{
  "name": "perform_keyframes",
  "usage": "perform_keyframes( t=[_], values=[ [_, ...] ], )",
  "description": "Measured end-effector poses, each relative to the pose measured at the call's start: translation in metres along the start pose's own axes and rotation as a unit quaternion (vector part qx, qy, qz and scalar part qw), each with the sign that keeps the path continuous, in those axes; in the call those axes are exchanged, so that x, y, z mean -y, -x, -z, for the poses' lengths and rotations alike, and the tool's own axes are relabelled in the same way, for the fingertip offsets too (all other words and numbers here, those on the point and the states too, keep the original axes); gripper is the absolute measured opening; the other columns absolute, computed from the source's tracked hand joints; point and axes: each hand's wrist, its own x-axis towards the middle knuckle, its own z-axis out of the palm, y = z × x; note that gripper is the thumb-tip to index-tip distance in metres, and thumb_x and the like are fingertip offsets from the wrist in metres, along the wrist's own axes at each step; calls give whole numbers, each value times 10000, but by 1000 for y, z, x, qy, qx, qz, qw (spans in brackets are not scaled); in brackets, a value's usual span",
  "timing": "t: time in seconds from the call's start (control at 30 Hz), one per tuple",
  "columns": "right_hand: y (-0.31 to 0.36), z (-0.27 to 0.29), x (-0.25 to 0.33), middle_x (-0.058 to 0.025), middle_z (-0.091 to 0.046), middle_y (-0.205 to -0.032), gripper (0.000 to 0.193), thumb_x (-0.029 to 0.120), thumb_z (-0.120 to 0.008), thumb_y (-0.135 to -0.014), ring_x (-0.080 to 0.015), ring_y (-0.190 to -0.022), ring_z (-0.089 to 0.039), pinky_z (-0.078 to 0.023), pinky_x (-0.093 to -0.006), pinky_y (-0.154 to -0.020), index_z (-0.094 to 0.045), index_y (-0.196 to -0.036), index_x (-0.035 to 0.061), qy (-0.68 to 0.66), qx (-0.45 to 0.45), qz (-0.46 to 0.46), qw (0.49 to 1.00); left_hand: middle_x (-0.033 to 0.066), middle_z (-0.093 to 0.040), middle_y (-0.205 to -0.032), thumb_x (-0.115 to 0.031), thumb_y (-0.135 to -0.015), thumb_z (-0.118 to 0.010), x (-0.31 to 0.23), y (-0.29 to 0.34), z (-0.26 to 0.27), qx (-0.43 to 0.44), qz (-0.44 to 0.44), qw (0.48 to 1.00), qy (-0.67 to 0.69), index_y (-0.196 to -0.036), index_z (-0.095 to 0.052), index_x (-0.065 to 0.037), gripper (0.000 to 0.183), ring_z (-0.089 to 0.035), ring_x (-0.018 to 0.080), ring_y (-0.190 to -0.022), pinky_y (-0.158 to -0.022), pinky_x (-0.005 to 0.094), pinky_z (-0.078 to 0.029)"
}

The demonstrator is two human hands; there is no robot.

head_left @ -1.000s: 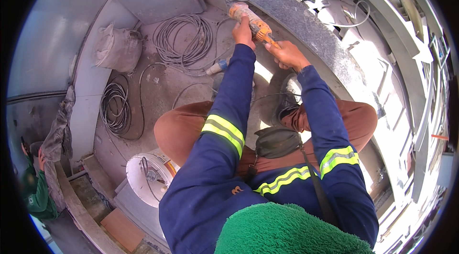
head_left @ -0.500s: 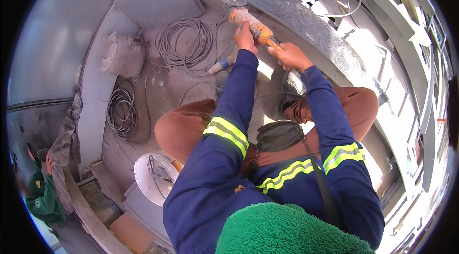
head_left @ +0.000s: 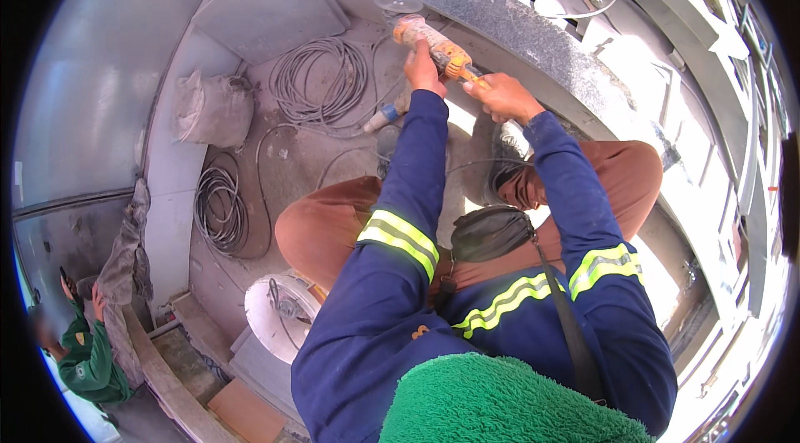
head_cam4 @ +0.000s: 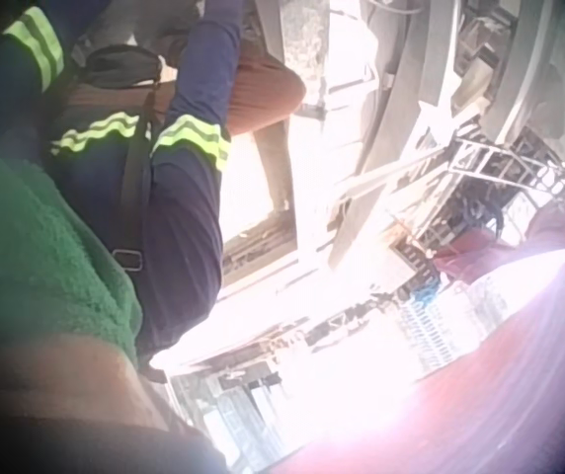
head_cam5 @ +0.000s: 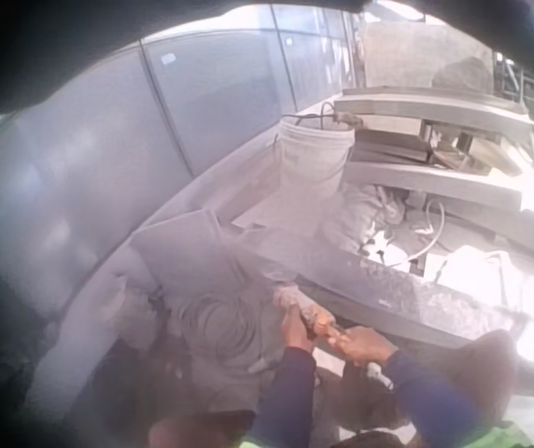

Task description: The person uses an angle grinder to smooth the edge of a curved stone structure. They hold the tool with both hands and move it along the surface, generating dust. The person briefly pauses to wipe the surface with a cloth before resuming grinding.

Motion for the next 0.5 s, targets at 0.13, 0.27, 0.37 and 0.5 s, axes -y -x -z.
perform_keyframes(
  t=[0.13, 0.27, 0.37, 0.5],
  values=[
    [-12, -1, 3, -90, -668, -686, 615, 566, -629, -1011, -217, -576, -680, -500, -374, -556, -736, -1162, -21, 3, 6, 9, 1000, 75, -710, -1156, -469, -1032, -693, -6, -12, 1, -1, 2, 1000, 7, -1384, -604, -92, 523, -752, 243, -955, -699, 448, -637],
    [-30, -3, 7, -96, -667, -672, 641, 581, -631, -1008, -218, -584, -686, -501, -373, -557, -733, -1124, -41, -1, 9, 18, 1000, 79, -706, -1160, -465, -1034, -692, -13, -24, -1, -14, -2, 1000, -7, -1399, -600, -81, 538, -751, 242, -951, -702, 444, -638],
    [-41, -4, 9, -98, -669, -666, 652, 587, -634, -1008, -217, -577, -685, -503, -371, -544, -728, -1113, -51, -5, 8, 22, 1000, 77, -706, -1159, -470, -1040, -684, -15, -32, -2, -11, -12, 1000, -11, -1418, -596, -81, 549, -750, 241, -952, -705, 441, -639],
    [-46, -3, 8, -100, -674, -671, 645, 581, -651, -1007, -212, -566, -684, -506, -363, -519, -723, -1119, -50, -16, 15, 7, 1000, 75, -702, -1169, -475, -1055, -666, -15, -36, -3, 8, -17, 1000, -1, -1433, -593, -92, 544, -748, 239, -967, -707, 428, -639]
  ],
)
